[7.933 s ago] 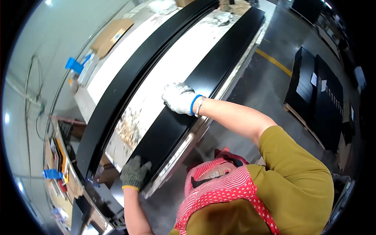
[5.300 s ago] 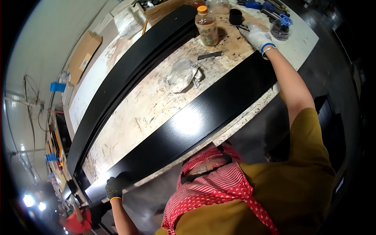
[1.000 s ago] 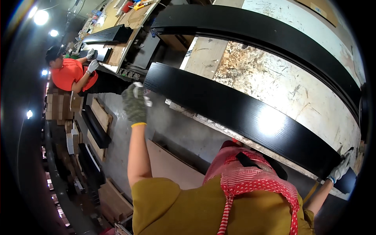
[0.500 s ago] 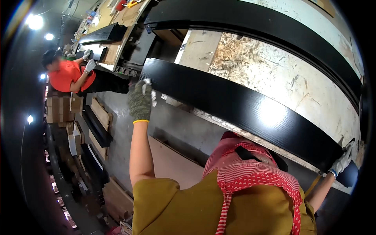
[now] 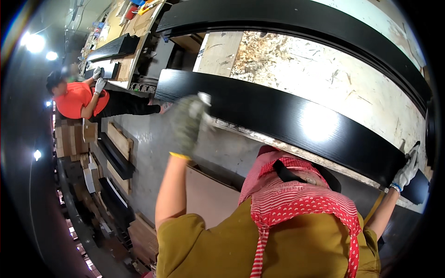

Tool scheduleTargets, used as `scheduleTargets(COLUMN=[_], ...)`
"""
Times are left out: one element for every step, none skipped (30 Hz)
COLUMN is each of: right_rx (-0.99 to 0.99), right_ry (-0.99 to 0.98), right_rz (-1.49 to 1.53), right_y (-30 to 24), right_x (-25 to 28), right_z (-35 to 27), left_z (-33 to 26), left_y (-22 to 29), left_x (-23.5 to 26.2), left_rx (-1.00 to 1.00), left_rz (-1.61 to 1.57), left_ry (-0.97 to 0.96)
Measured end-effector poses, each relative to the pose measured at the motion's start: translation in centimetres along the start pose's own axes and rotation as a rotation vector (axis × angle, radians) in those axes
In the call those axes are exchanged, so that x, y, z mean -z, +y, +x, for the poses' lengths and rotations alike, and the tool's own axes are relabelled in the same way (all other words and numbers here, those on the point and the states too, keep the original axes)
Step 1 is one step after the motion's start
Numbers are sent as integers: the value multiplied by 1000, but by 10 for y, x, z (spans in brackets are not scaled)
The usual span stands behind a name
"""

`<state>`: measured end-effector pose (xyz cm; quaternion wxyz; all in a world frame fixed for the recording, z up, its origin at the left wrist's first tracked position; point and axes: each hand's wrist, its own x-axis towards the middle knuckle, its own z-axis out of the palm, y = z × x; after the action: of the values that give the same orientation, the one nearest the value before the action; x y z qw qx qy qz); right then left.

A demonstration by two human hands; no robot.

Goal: Wiping down long black wooden boards with a cloth and liquid stain or cleaner in a workshop environment.

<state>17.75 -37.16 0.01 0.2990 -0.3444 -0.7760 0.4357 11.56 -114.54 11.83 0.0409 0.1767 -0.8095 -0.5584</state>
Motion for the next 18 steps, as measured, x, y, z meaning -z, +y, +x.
scheduleTargets(right_rx=[28,-1,-54,24,100,68,194,188,188,409,634,552,438,686,931,993,1005,949], right_ry=[-38,-8,-32,-74,-118,-43,-91,-100,-120,-113,-109,-170,-187,-185,-175,-209,-253,-265], right_rz=[16,131,171,118,64,185,74,63,66,-194,-439,-347,-188,-319,-453,-475,-432,-469], right_y=[5,-9,-16,3,22,-9,6,12,14,16,16,23,21,20,20,12,20,26], right_x=[0,-19,-23,-13,-4,-25,-14,-11,-13,-11,-13,-12,-17,-18,-17,-14,-9,-1], right_z=[5,-5,-7,5,17,-8,0,2,7,4,2,2,3,4,4,1,6,10], left_z=[20,30,28,30,30,9,2,-18,-29,-51,-61,-78,-98,-111,-122,-117,-103,-89], left_y=[-10,-23,-33,-41,-45,-44,-48,-31,-44,-5,-11,9,19,29,35,34,34,43], left_x=[19,40,38,34,29,6,-6,-33,-45,-82,-100,-129,-149,-162,-175,-171,-157,-142], left_rx=[-97,-324,-325,-358,-392,-578,-573,-559,-789,-738,-893,-978,-845,-665,-484,-845,-1022,-890], left_rz=[231,790,793,903,1012,1160,1062,957,1081,1025,957,885,827,798,759,695,683,696], left_ry=[101,219,221,181,143,200,106,63,-38,-71,-159,-180,-326,-488,-646,-519,-331,-221])
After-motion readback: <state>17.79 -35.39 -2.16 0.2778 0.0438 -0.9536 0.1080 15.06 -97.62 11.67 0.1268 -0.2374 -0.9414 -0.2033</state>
